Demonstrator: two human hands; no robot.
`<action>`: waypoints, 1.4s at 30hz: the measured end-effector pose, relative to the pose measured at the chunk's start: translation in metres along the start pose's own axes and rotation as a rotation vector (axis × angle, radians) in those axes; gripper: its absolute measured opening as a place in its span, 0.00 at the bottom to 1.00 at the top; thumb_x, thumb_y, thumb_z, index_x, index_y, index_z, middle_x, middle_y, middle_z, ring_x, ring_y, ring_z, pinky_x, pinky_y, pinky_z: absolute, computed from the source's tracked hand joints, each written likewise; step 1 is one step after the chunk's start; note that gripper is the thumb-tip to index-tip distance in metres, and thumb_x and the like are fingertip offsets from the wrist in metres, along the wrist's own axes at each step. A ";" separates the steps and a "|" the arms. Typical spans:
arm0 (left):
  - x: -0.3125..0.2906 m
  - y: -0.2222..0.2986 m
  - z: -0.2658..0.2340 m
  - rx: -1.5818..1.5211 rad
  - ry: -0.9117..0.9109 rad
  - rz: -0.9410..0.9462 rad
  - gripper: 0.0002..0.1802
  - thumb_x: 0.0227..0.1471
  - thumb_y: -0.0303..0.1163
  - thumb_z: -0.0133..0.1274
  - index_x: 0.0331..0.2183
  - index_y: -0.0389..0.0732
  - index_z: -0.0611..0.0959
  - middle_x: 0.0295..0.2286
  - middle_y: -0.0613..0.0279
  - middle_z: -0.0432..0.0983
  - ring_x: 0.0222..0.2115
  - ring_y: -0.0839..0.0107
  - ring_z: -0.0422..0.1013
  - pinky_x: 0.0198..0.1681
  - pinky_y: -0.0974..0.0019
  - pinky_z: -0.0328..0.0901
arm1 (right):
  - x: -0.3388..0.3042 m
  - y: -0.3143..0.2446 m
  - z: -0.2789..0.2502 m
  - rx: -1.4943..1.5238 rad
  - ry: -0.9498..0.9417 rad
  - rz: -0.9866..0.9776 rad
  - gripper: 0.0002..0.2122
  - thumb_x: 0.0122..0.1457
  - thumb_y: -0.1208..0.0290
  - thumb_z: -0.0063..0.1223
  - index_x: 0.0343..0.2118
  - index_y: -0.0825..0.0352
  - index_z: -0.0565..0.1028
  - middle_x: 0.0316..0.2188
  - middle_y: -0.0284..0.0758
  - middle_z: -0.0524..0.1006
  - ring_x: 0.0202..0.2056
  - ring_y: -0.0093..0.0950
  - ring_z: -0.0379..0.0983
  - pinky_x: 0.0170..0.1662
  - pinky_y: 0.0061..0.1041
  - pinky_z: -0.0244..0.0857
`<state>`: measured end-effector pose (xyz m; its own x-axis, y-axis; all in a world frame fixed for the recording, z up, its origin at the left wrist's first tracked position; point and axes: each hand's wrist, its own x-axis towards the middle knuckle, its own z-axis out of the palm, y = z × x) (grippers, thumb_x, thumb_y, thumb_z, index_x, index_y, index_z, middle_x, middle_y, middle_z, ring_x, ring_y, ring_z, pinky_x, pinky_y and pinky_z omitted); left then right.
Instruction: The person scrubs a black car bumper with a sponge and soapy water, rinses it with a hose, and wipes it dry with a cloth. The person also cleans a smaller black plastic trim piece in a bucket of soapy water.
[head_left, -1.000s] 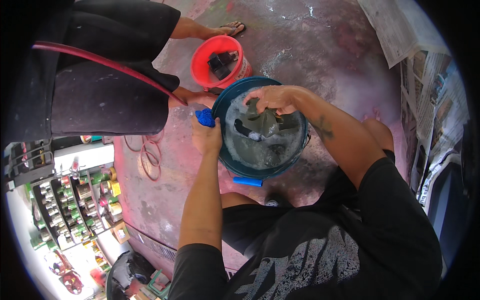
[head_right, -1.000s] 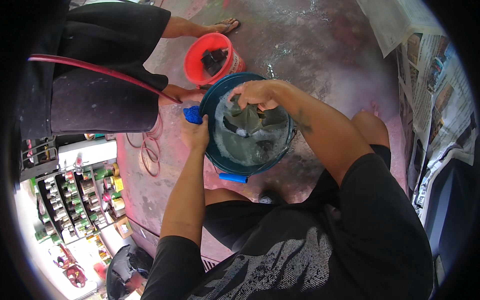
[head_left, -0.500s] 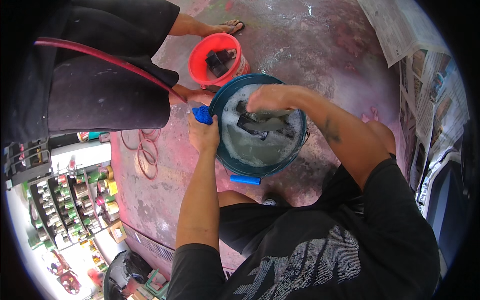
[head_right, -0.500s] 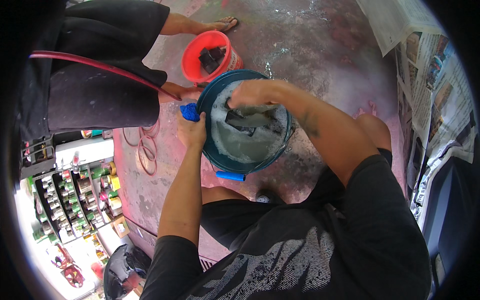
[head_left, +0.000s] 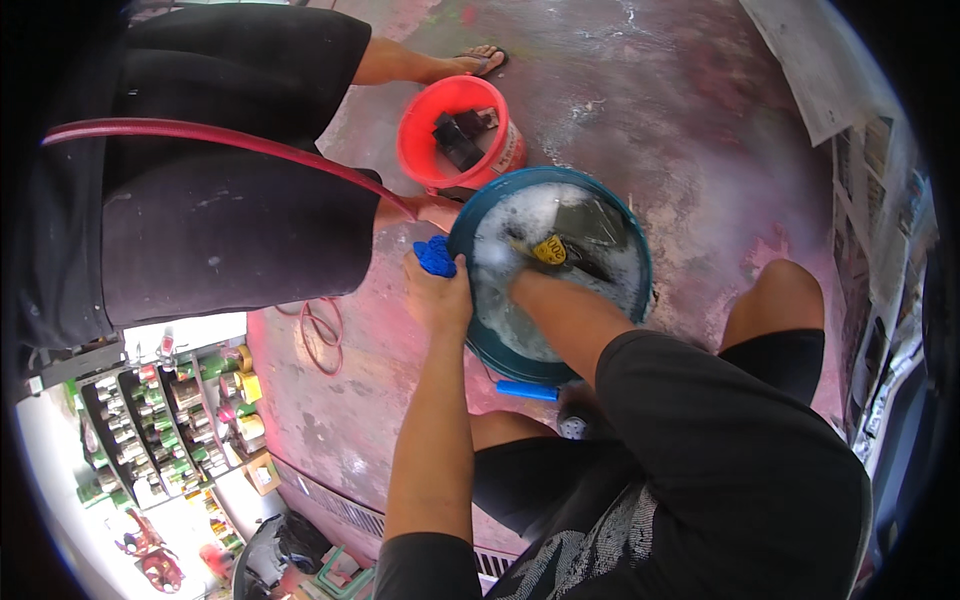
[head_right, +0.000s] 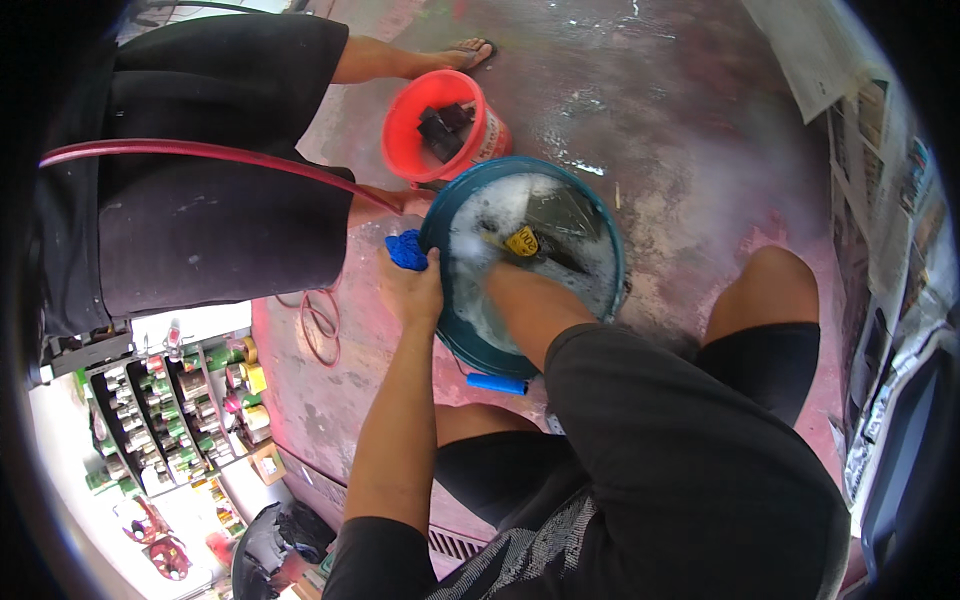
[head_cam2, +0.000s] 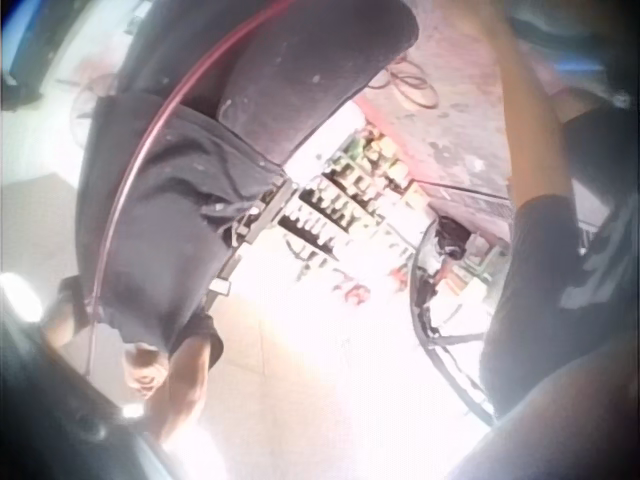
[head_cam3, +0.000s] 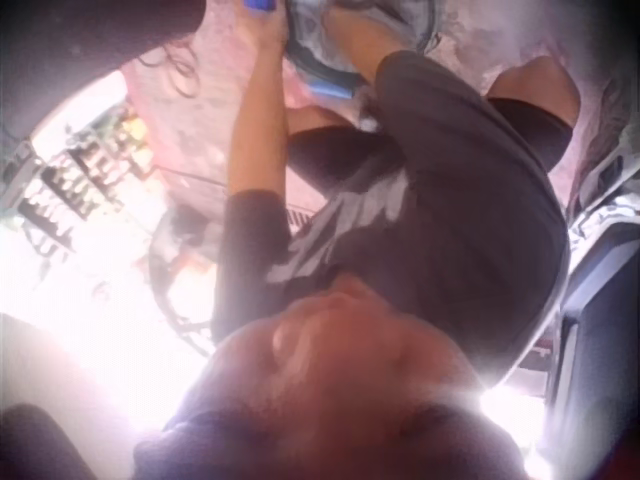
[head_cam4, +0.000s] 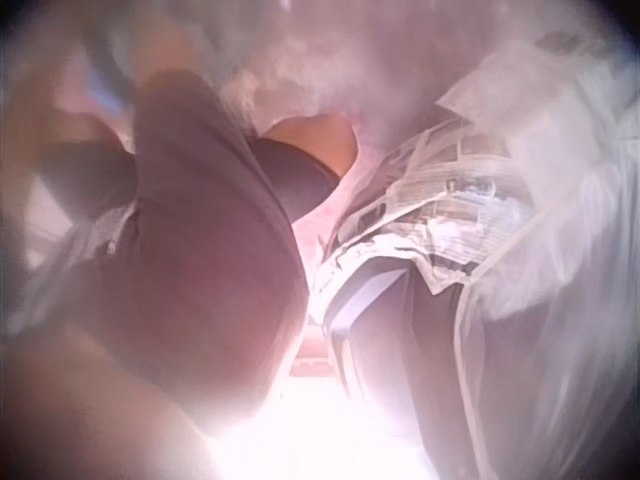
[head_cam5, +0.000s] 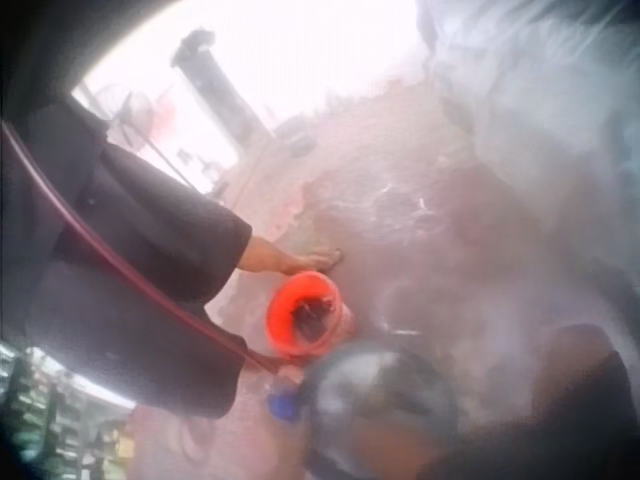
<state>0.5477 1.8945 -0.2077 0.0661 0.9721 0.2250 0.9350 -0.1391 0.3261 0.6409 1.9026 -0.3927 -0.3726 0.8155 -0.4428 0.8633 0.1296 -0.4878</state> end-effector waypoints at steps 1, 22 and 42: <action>0.000 0.003 -0.002 -0.005 -0.066 -0.037 0.40 0.49 0.44 0.78 0.59 0.44 0.77 0.51 0.45 0.82 0.50 0.37 0.80 0.53 0.38 0.74 | 0.010 0.009 0.001 0.025 -0.012 0.036 0.16 0.60 0.66 0.67 0.50 0.62 0.91 0.55 0.43 0.88 0.58 0.43 0.84 0.59 0.50 0.78; 0.005 0.009 0.006 -0.002 -0.091 -0.015 0.40 0.50 0.48 0.78 0.58 0.46 0.76 0.47 0.42 0.85 0.49 0.37 0.82 0.53 0.38 0.74 | -0.150 0.065 -0.103 0.899 -0.638 -0.170 0.31 0.60 0.48 0.72 0.65 0.54 0.83 0.62 0.38 0.83 0.61 0.35 0.79 0.63 0.45 0.72; -0.001 0.009 0.000 0.009 -0.065 -0.049 0.38 0.49 0.49 0.77 0.54 0.45 0.76 0.45 0.41 0.86 0.47 0.35 0.82 0.52 0.38 0.74 | -0.214 0.069 -0.162 2.035 -0.506 -0.238 0.37 0.71 0.44 0.53 0.77 0.60 0.66 0.65 0.54 0.77 0.54 0.65 0.83 0.54 0.70 0.77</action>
<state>0.5564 1.8923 -0.2045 0.0427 0.9880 0.1485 0.9409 -0.0897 0.3265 0.8350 1.8284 -0.2095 -0.7327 0.6477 -0.2087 -0.5697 -0.7516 -0.3325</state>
